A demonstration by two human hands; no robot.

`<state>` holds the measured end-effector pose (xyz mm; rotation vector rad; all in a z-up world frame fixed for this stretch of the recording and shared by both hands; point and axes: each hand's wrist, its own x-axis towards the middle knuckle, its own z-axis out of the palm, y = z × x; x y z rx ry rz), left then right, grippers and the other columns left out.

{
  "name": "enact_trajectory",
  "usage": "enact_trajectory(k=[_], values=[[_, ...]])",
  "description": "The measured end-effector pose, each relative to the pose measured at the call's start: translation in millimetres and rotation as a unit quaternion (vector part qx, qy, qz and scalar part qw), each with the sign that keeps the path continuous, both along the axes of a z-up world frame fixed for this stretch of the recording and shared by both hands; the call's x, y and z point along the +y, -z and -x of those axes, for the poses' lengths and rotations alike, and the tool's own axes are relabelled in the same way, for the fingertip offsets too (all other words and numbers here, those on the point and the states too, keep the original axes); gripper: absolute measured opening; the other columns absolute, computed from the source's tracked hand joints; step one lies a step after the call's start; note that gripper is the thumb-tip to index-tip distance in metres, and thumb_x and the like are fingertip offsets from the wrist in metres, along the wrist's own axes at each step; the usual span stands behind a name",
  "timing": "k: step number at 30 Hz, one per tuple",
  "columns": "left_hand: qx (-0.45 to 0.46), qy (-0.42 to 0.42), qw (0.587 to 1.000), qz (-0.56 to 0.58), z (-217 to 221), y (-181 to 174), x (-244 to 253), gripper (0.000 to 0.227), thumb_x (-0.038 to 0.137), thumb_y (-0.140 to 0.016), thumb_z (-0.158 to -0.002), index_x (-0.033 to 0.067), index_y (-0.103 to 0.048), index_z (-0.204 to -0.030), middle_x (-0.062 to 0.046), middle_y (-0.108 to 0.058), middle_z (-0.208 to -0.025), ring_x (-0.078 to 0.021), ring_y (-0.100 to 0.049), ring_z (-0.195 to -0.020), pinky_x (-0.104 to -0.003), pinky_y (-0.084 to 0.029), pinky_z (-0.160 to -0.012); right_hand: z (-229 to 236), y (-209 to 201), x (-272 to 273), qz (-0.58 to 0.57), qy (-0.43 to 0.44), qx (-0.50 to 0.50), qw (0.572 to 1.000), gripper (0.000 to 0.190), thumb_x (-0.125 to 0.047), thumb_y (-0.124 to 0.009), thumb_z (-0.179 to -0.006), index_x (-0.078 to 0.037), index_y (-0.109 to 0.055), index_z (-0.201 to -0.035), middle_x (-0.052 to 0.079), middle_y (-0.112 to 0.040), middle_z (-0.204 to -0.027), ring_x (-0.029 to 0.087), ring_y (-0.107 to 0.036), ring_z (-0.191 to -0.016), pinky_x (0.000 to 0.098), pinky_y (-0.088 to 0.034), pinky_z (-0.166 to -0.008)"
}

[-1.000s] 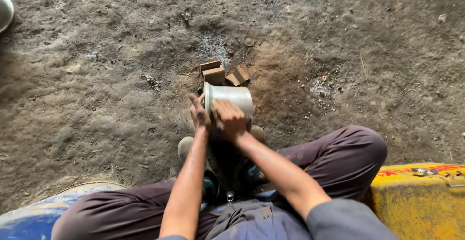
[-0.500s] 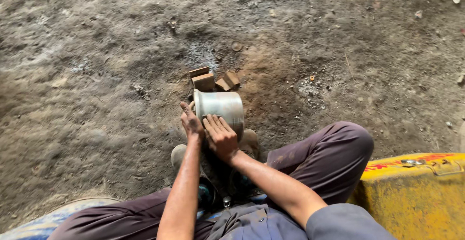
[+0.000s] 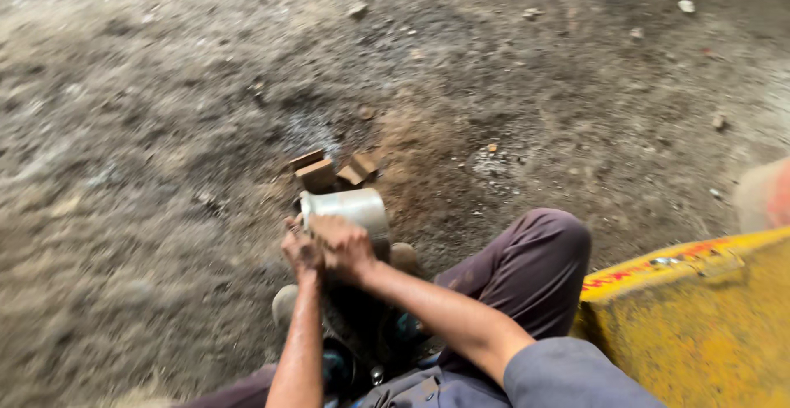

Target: The person rubs the surface of a circular metal component and a cylindrical metal part with a small block of material to clean them.

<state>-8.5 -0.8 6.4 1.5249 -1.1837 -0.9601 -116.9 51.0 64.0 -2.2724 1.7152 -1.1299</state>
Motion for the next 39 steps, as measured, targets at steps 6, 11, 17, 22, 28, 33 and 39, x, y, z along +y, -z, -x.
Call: enact_trajectory(k=[6,11,17,22,28,33,39], values=[[0.089,0.014,0.995,0.042,3.1,-20.2,5.7,0.080,0.062,-0.027,-0.108,-0.0022,-0.071,-0.123,-0.017,-0.075,-0.093,-0.0219,-0.065,-0.084,-0.039,-0.053,-0.079,1.0,-32.2,18.7,0.107,-0.004,-0.003,0.994,0.030,-0.017,-0.056,-0.102,-0.002,-0.067,-0.126,0.019,-0.072,-0.123,0.031,-0.073,-0.109,0.0414,-0.058,-0.098],[0.045,0.020,0.992,0.119,-1.4,-13.9,16.0,0.074,0.057,-0.030,-0.113,-0.0039,-0.071,-0.120,-0.013,-0.075,-0.099,-0.0194,-0.067,-0.090,-0.037,-0.051,-0.083,0.6,-42.2,-20.8,0.040,0.026,-0.059,0.997,0.030,-0.023,-0.058,-0.097,-0.004,-0.071,-0.117,0.019,-0.073,-0.118,0.036,-0.073,-0.106,0.0426,-0.057,-0.092],[0.012,-0.013,0.998,0.066,1.4,-8.4,13.3,0.059,0.050,-0.046,-0.107,-0.0027,-0.074,-0.101,-0.014,-0.072,-0.081,-0.0235,-0.061,-0.074,-0.040,-0.050,-0.070,4.6,-45.4,9.1,-0.099,0.003,-0.018,0.995,0.029,-0.026,-0.058,-0.102,-0.002,-0.070,-0.114,0.018,-0.074,-0.109,0.036,-0.072,-0.104,0.0431,-0.057,-0.091],[0.051,-0.001,0.998,0.033,1.5,-13.8,12.3,0.058,0.049,-0.044,-0.109,-0.0021,-0.071,-0.104,-0.014,-0.073,-0.087,-0.0218,-0.064,-0.078,-0.039,-0.052,-0.072,4.3,-27.7,45.1,0.136,0.013,0.052,0.989,0.038,-0.014,-0.055,-0.091,-0.002,-0.067,-0.124,0.018,-0.072,-0.123,0.031,-0.073,-0.111,0.0420,-0.056,-0.102],[0.068,-0.015,0.997,0.040,-0.5,-1.1,11.3,0.066,0.054,-0.039,-0.109,-0.0035,-0.072,-0.109,-0.016,-0.075,-0.093,-0.0245,-0.066,-0.084,-0.041,-0.052,-0.077,-1.3,-28.0,-9.7,-0.056,0.021,-0.041,0.997,0.021,-0.024,-0.056,-0.102,-0.009,-0.070,-0.103,0.015,-0.073,-0.094,0.034,-0.072,-0.089,0.0455,-0.058,-0.077],[0.007,-0.023,0.998,0.058,-2.8,5.9,10.8,0.071,0.056,-0.035,-0.109,-0.0036,-0.073,-0.111,-0.018,-0.074,-0.088,-0.0265,-0.067,-0.080,-0.044,-0.051,-0.076,-4.7,-20.7,-39.7,-0.135,0.049,-0.046,0.989,0.025,-0.035,-0.059,-0.100,-0.011,-0.069,-0.098,0.019,-0.069,-0.078,0.036,-0.069,-0.071,0.0481,-0.055,-0.063],[0.084,-0.024,0.996,0.009,-1.0,-2.9,11.0,0.071,0.057,-0.034,-0.108,-0.0030,-0.072,-0.115,-0.018,-0.073,-0.086,-0.0250,-0.065,-0.077,-0.044,-0.053,-0.072,-4.0,-8.4,8.6,0.067,0.003,0.003,0.998,0.016,-0.013,-0.054,-0.098,-0.001,-0.063,-0.103,0.017,-0.069,-0.089,0.029,-0.071,-0.080,0.0419,-0.060,-0.076]])
